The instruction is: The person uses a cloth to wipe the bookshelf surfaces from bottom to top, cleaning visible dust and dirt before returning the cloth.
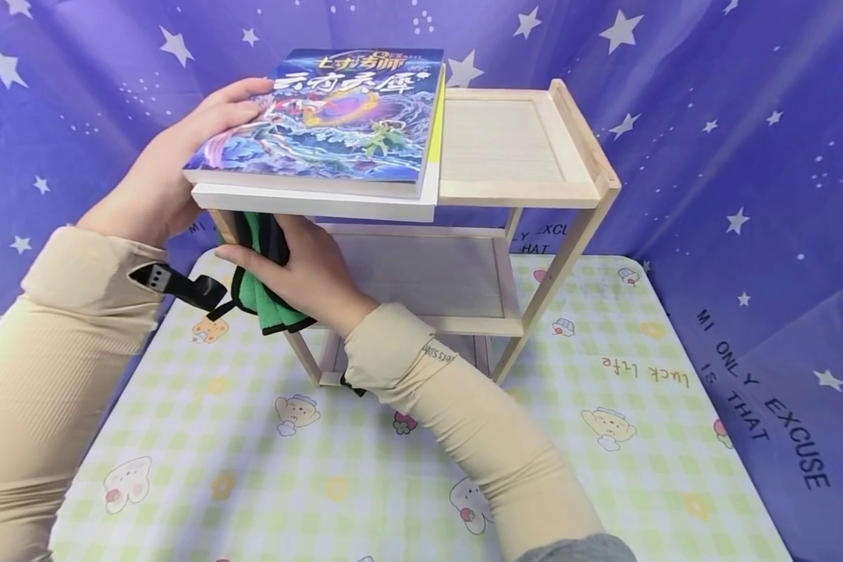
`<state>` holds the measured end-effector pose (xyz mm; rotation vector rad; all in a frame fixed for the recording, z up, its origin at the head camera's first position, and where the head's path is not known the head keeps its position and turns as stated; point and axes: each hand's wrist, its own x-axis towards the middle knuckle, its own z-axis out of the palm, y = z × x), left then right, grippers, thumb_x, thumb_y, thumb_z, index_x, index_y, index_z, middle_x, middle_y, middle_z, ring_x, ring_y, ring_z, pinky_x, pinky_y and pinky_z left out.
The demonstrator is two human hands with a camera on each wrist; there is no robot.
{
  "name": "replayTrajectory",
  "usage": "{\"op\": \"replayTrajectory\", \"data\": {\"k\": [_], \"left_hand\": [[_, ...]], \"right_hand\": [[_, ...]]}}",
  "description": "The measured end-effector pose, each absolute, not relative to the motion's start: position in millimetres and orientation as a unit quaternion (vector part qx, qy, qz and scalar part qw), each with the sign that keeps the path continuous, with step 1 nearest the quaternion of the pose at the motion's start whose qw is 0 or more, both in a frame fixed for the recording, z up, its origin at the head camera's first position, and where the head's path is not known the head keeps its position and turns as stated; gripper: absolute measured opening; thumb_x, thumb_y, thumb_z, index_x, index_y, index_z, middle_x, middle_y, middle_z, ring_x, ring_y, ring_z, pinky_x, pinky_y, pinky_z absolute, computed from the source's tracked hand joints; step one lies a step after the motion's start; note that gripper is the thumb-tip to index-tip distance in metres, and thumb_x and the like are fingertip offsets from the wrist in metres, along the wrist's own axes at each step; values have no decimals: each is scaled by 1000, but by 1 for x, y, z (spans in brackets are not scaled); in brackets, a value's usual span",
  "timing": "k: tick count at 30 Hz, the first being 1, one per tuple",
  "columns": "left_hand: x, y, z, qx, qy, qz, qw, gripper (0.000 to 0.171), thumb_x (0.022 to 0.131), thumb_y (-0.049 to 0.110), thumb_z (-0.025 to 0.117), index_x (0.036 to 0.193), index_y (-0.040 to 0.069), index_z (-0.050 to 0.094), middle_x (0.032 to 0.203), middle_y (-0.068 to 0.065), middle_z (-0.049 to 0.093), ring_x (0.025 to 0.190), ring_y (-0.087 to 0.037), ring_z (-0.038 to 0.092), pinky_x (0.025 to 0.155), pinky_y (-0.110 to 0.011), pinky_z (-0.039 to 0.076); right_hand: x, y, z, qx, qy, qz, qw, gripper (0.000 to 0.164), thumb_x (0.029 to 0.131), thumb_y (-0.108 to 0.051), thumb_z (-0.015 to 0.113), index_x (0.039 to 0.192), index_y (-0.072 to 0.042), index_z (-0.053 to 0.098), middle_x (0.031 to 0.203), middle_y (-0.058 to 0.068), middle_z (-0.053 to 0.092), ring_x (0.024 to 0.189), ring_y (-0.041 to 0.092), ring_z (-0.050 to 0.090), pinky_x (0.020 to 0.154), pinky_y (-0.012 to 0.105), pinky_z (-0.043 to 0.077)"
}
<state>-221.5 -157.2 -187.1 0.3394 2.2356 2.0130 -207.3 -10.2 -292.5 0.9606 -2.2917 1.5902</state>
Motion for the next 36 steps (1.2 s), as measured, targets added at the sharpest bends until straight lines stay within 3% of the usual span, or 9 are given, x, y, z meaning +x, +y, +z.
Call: {"op": "replayTrajectory", "data": {"k": [5, 14, 23, 36], "left_hand": [[-222, -158, -187, 112, 741, 660, 56, 53, 95, 46, 57, 145, 37, 43, 150, -3, 43, 120, -21, 58, 85, -22, 50], [-222, -158, -186, 104, 743, 659, 60, 51, 95, 46, 57, 144, 39, 44, 152, -3, 40, 119, -22, 58, 82, -25, 51], [-223, -158, -185, 104, 754, 645, 64, 51, 96, 48, 55, 144, 40, 42, 153, -3, 38, 118, -24, 57, 80, -29, 52], [-224, -158, -188, 114, 745, 654, 60, 52, 95, 47, 56, 145, 40, 42, 155, -1, 35, 126, -26, 52, 86, -30, 48]], "right_hand": [[-207, -11, -297, 321, -782, 527, 92, 80, 90, -28, 74, 155, -20, 29, 153, 8, 44, 128, 14, 52, 103, 21, 41], [-205, -10, -303, 321, -779, 534, 72, 86, 89, -28, 75, 157, -25, 23, 150, 8, 47, 125, 15, 55, 100, 25, 45], [-203, -11, -314, 293, -800, 523, 27, 71, 89, -32, 75, 147, -16, 39, 123, 10, 64, 107, 18, 61, 89, 28, 50], [-203, -10, -326, 292, -819, 494, 10, 73, 85, -35, 78, 144, -15, 42, 120, 8, 64, 105, 18, 61, 88, 28, 49]]}}
